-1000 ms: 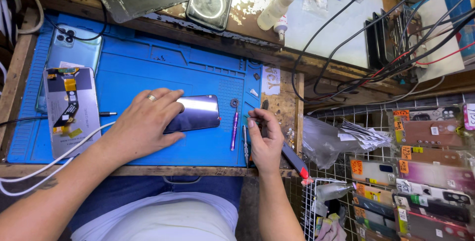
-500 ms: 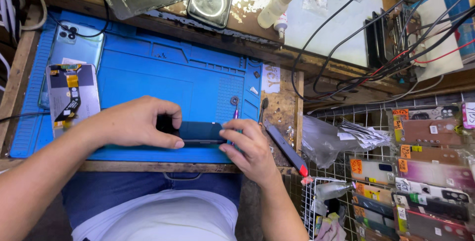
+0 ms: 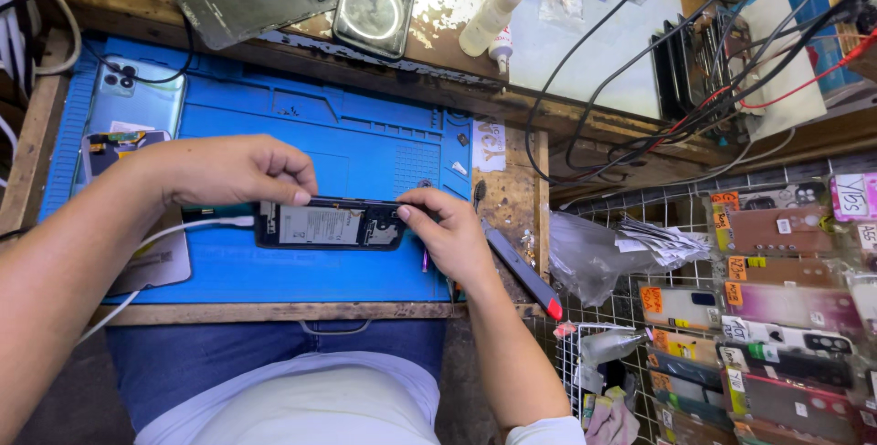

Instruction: The person positions a mobile phone screen on a workbench, aligns a SIM card tray by hand, and uses a precision screwdriver to install screws into the internal chassis of an open mobile phone.

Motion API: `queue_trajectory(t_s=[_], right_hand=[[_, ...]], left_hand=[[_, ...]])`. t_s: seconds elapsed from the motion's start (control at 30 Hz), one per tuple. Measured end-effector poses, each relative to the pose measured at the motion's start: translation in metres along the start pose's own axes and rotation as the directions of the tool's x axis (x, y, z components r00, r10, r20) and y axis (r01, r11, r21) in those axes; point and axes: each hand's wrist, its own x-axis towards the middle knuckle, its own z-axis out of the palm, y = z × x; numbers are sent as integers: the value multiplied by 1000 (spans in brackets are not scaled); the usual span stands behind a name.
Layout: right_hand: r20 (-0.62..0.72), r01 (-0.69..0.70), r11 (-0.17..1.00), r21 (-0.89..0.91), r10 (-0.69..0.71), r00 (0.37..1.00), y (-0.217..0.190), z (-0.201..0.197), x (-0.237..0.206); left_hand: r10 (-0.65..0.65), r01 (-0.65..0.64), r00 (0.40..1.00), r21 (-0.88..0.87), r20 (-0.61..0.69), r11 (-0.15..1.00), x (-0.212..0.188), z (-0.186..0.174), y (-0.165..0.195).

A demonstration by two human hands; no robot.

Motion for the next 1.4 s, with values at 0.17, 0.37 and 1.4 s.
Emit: queue_trajectory(t_s=[0.17, 0.37, 1.4], right_hand=[[-41, -75, 994, -85, 72, 997, -6, -2, 9], [-76, -81, 945, -317, 60, 995, -16, 1, 8], [-322, -23, 853, -521, -172, 931, -7, -19, -86]], left_hand=[[19, 37, 955, 183, -297, 983, -3, 1, 4], [181, 34, 942, 615, -284, 787, -15, 37, 5], [578, 112, 675, 838, -459, 535, -34, 100, -47]])
